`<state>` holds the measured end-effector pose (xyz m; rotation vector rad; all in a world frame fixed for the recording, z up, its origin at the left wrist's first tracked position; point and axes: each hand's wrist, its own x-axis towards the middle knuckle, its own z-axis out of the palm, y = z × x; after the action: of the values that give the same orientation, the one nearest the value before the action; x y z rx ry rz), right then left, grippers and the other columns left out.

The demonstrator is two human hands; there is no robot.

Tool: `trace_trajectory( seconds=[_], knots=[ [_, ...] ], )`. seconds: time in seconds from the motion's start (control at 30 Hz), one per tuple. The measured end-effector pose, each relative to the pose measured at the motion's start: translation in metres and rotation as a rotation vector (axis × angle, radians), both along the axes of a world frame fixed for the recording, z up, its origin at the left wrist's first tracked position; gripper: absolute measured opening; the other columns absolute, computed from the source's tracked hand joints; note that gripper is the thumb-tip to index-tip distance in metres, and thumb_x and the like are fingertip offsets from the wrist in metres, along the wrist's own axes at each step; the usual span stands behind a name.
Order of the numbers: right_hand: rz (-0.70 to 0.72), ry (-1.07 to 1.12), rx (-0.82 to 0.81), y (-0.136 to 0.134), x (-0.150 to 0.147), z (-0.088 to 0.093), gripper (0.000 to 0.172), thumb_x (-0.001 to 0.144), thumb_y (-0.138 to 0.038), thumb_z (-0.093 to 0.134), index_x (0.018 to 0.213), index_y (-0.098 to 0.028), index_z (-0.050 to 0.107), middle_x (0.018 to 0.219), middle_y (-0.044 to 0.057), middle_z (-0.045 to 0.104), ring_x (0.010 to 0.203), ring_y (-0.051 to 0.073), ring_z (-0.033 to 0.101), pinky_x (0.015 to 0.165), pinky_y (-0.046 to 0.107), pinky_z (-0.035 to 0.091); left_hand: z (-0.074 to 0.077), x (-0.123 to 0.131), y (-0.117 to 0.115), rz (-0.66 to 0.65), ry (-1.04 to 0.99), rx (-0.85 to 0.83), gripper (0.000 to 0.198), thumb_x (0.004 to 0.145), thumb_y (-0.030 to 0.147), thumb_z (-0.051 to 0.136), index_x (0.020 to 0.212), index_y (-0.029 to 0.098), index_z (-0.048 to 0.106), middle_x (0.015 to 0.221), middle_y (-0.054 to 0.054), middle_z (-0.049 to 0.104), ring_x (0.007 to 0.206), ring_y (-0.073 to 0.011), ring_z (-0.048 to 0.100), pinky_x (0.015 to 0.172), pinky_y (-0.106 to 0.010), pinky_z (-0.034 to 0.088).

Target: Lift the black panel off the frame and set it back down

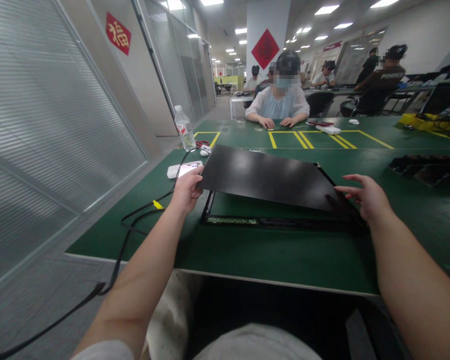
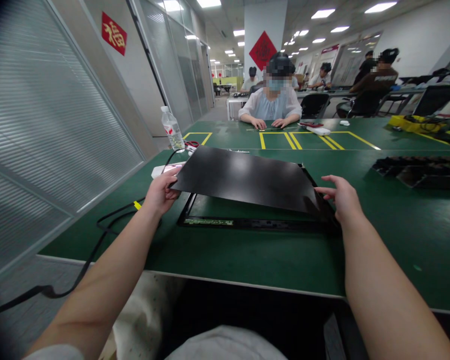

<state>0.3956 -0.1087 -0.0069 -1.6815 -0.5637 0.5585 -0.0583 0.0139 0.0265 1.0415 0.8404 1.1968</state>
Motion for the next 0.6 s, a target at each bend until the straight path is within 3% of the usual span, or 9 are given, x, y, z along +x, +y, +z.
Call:
trace_trajectory(
  seconds=[0.3,0.6],
  knots=[
    [-0.02,-0.036,-0.07,0.001,0.005,-0.005,0.046,0.075,-0.06,0.051,0.098,-0.026,0.071,0.075,0.007,0.075,0.069,0.021,0.048,0.076,0.041,0.038,-0.002,0.009,-0.006,0.042,0.077,0.06,0.054,0.052,0.021,0.073,0.105,0.009,0.076,0.037,0.013,0.036,0.034,-0.0035,0.02,0.04,-0.02,0.01],
    [-0.046,0.0,-0.072,0.002,0.005,-0.004,0.037,0.083,-0.052,0.05,0.096,-0.025,0.072,0.073,0.005,0.074,0.061,0.017,0.046,0.078,0.041,0.038,-0.012,0.006,0.0,0.02,0.122,0.038,0.057,0.056,0.019,0.074,0.112,0.008,0.075,0.041,0.012,0.038,0.037,-0.0046,0.025,0.041,-0.02,0.013]
  ],
)
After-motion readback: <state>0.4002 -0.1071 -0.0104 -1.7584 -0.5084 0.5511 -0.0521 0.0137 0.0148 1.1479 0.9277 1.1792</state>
